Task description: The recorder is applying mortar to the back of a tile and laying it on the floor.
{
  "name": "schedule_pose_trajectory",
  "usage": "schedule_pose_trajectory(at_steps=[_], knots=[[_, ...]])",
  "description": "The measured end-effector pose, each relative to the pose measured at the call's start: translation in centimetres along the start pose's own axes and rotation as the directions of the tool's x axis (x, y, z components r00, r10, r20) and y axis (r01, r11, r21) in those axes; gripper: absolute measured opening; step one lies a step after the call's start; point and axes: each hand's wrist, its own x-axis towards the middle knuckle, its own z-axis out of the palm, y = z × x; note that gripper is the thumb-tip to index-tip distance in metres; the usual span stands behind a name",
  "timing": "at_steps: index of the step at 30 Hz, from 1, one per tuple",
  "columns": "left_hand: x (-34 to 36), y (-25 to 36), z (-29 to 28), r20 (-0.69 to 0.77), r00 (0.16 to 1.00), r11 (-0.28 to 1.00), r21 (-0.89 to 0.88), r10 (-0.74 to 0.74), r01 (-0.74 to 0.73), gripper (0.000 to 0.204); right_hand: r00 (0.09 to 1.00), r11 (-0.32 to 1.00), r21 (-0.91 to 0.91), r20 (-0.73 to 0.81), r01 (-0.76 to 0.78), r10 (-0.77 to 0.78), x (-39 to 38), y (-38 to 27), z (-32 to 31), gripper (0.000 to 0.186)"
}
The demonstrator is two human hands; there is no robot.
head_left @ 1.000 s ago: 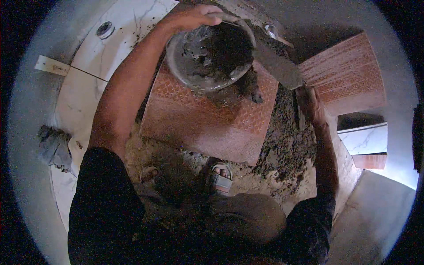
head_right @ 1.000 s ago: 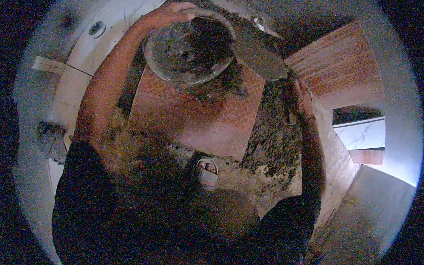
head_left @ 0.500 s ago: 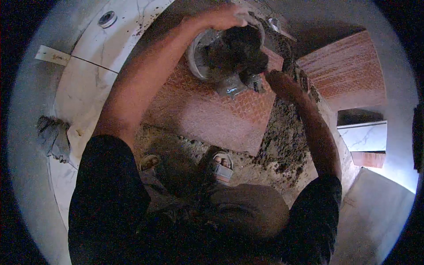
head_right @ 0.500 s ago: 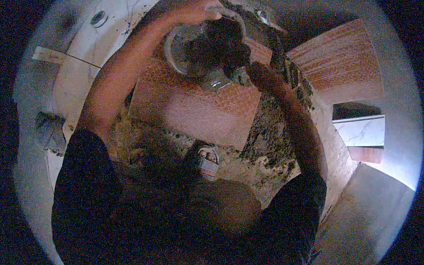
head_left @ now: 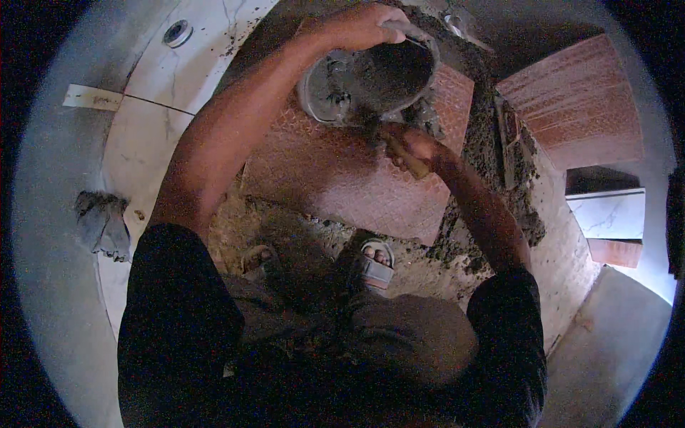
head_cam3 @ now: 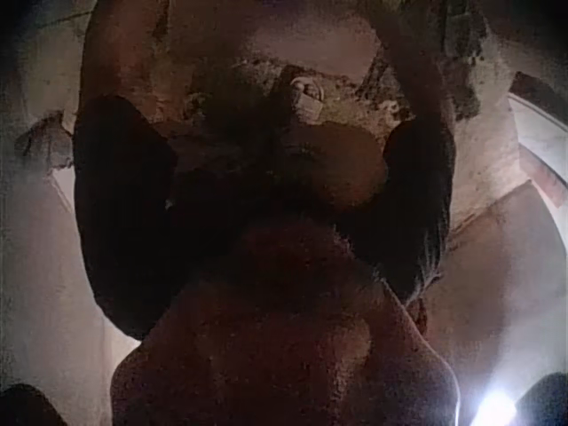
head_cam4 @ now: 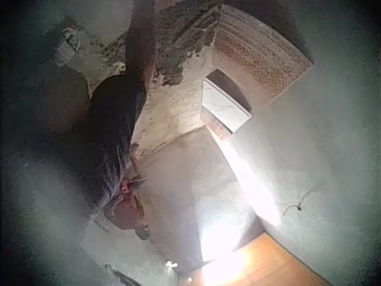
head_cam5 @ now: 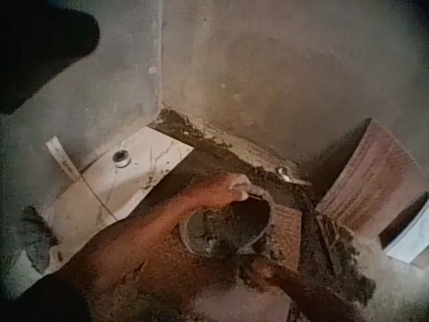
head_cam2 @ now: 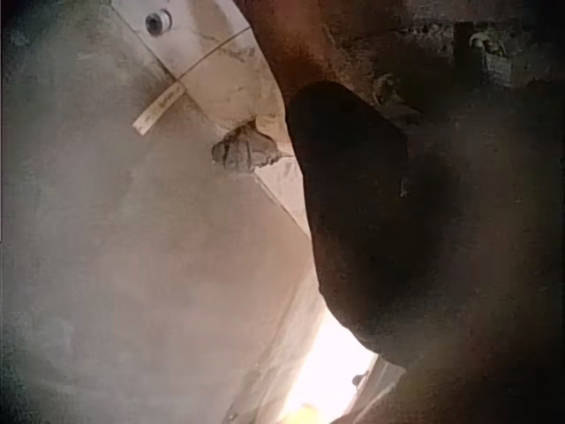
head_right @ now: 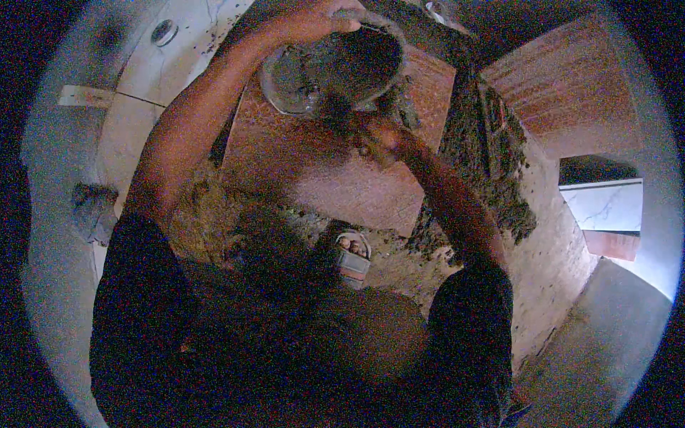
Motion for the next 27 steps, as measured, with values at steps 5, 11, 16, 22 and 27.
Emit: schedule_pose_trajectory(at_steps=[5,11,16,22,27], knots=[[-0.1,1.4,-1.2,0.118,0.987,0.992,0.076,-0.105,0.097,0.045,0.977,0.974,0.127,-0.074,-0.19,0.201,1.5,-0.6,2.5,0.031],[-0.3,-1.7,-1.8,-0.068,0.998,0.997,-0.082,0.0,-0.006,0.051,0.997,0.972,0.235,-0.065,-0.023,0.039,-0.5,-2.9,5.3,0.032],[-1.0,-3.4,-3.7,-0.212,0.96,0.982,-0.068,-0.185,0.175,0.061,0.963,0.965,0.151,-0.197,0.213,-0.182,-4.6,-2.0,5.1,0.034],[-4.7,-4.8,-6.6,-0.167,0.884,0.87,-0.325,-0.438,0.37,0.068,0.512,0.711,-0.693,-0.571,0.117,-0.642,-8.8,2.0,4.7,0.044],[-5.6,-8.9,-6.6,-0.4,0.851,0.839,-0.538,-0.341,0.084,0.056,0.338,0.412,-0.897,-0.442,-0.16,-0.831,-7.4,6.9,3.8,0.042]])
